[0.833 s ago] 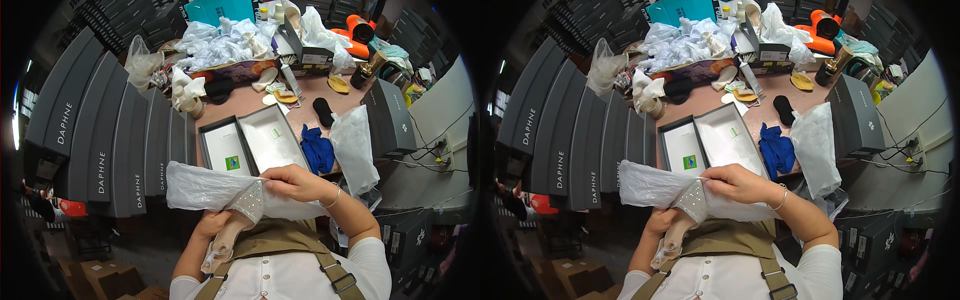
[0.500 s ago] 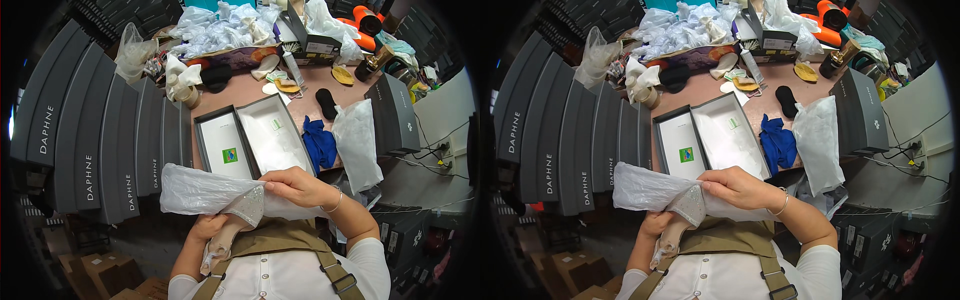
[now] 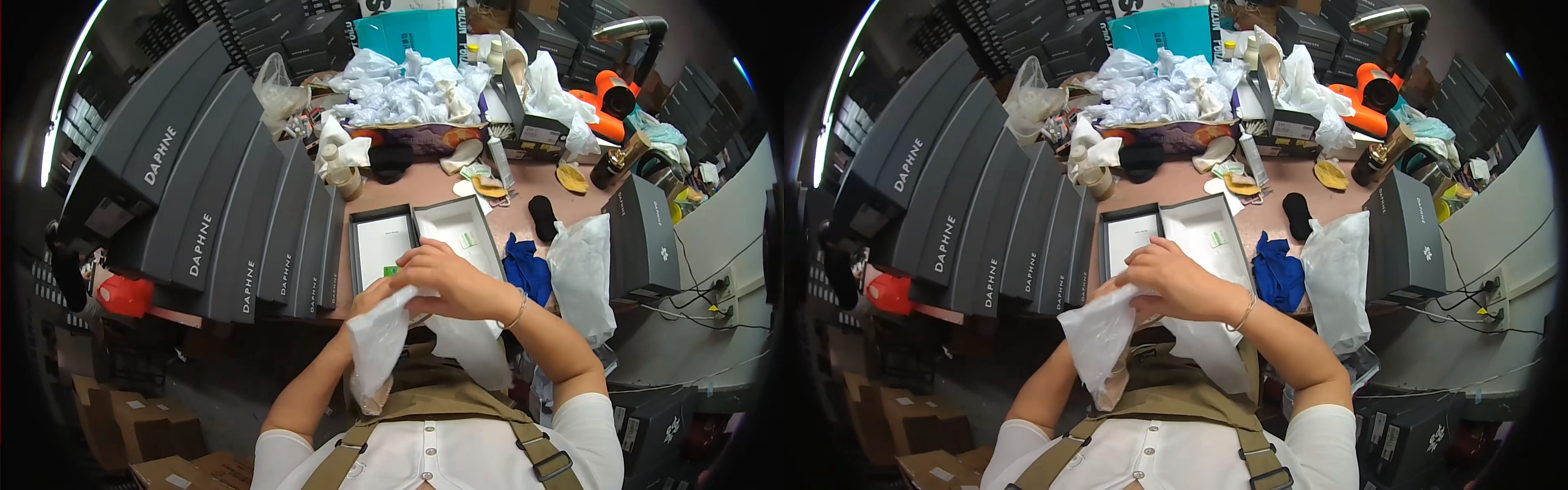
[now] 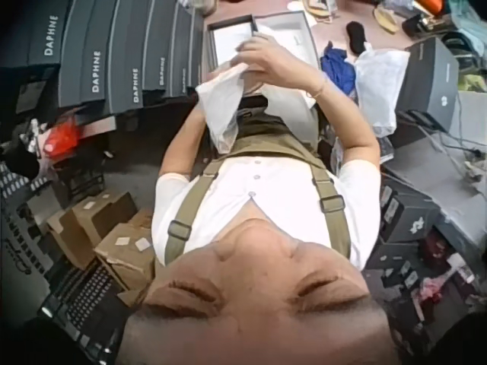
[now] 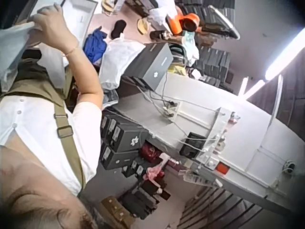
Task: Inspecting, cleaning, and packing high-heeled shoes into boxes.
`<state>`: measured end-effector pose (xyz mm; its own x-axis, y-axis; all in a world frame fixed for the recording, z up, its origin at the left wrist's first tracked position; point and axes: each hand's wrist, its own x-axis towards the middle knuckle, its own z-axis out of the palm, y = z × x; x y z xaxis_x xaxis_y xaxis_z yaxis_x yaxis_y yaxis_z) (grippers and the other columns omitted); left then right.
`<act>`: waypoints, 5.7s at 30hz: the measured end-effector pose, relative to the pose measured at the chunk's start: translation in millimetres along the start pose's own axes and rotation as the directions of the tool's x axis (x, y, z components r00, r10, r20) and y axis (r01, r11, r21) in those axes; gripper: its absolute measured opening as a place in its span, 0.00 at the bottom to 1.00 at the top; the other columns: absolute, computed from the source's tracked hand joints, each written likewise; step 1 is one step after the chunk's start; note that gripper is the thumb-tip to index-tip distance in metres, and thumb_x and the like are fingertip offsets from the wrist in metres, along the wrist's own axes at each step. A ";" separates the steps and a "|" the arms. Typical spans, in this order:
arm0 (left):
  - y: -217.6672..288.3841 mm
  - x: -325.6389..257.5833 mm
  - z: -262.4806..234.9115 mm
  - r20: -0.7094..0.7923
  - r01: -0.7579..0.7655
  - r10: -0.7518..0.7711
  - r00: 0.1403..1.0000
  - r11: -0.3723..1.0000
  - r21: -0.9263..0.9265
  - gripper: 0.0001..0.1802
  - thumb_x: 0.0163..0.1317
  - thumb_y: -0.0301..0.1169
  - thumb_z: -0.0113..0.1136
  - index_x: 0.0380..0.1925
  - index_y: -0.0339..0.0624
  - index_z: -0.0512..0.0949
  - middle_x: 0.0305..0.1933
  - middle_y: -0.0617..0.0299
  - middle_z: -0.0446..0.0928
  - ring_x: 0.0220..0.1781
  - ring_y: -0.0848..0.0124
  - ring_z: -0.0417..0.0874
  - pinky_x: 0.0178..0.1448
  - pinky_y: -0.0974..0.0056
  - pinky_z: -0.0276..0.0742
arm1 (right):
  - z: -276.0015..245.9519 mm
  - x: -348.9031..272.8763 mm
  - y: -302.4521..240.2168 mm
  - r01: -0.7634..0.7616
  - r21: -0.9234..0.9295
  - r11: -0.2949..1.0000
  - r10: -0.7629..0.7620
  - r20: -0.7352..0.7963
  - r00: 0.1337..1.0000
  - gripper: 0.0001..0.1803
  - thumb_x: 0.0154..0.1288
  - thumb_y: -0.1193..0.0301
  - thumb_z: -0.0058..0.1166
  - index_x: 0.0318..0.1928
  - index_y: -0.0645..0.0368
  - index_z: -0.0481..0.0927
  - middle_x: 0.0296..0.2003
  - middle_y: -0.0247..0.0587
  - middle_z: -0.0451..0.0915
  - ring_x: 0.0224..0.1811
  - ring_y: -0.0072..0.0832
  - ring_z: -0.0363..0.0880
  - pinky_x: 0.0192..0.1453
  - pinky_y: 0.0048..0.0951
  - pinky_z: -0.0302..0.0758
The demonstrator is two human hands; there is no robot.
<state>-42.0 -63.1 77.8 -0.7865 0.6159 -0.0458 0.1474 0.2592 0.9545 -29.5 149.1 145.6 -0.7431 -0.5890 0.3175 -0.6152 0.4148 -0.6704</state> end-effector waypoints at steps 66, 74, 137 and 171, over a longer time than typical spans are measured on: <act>-75.9 -48.7 37.3 0.000 0.059 -0.143 0.990 0.407 -0.912 0.36 0.63 0.33 0.51 0.70 0.42 0.51 0.64 0.52 0.67 0.61 0.62 0.73 0.64 0.61 0.72 | 122.6 -19.2 -48.3 -0.159 0.024 0.987 0.159 0.002 0.987 0.12 0.53 0.80 0.54 0.40 0.64 0.71 0.45 0.51 0.72 0.39 0.47 0.77 0.43 0.38 0.77; -55.3 -34.3 32.6 0.025 0.117 -0.184 0.983 0.512 -0.851 0.40 0.58 0.25 0.60 0.69 0.41 0.53 0.65 0.55 0.64 0.65 0.67 0.67 0.66 0.63 0.66 | 134.0 -41.5 -35.3 -0.195 -0.100 0.976 0.209 0.169 0.963 0.16 0.52 0.78 0.54 0.44 0.64 0.73 0.49 0.50 0.72 0.46 0.43 0.76 0.47 0.35 0.76; -60.3 -47.2 27.9 -0.132 0.056 -0.322 0.937 0.515 -0.855 0.36 0.62 0.19 0.55 0.69 0.37 0.52 0.62 0.55 0.68 0.62 0.69 0.71 0.64 0.63 0.69 | 132.7 -22.5 1.3 -0.157 -0.532 0.832 0.015 -0.261 0.965 0.13 0.50 0.72 0.53 0.40 0.53 0.77 0.34 0.32 0.74 0.37 0.29 0.71 0.41 0.30 0.66; -63.5 -18.9 69.8 -0.507 -0.153 -0.217 0.834 0.792 -0.591 0.26 0.57 0.16 0.49 0.58 0.33 0.67 0.53 0.58 0.74 0.53 0.71 0.75 0.58 0.67 0.71 | 124.3 -38.2 2.7 -0.332 -0.020 0.943 0.269 -0.543 0.795 0.36 0.47 0.86 0.47 0.62 0.61 0.64 0.51 0.56 0.69 0.51 0.52 0.73 0.54 0.40 0.74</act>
<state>5.4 -39.3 -2.5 -0.9922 0.0798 -0.0961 -0.1172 -0.3282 0.9373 30.0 86.5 48.3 -0.8994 0.0200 0.4367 -0.3384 0.6005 -0.7245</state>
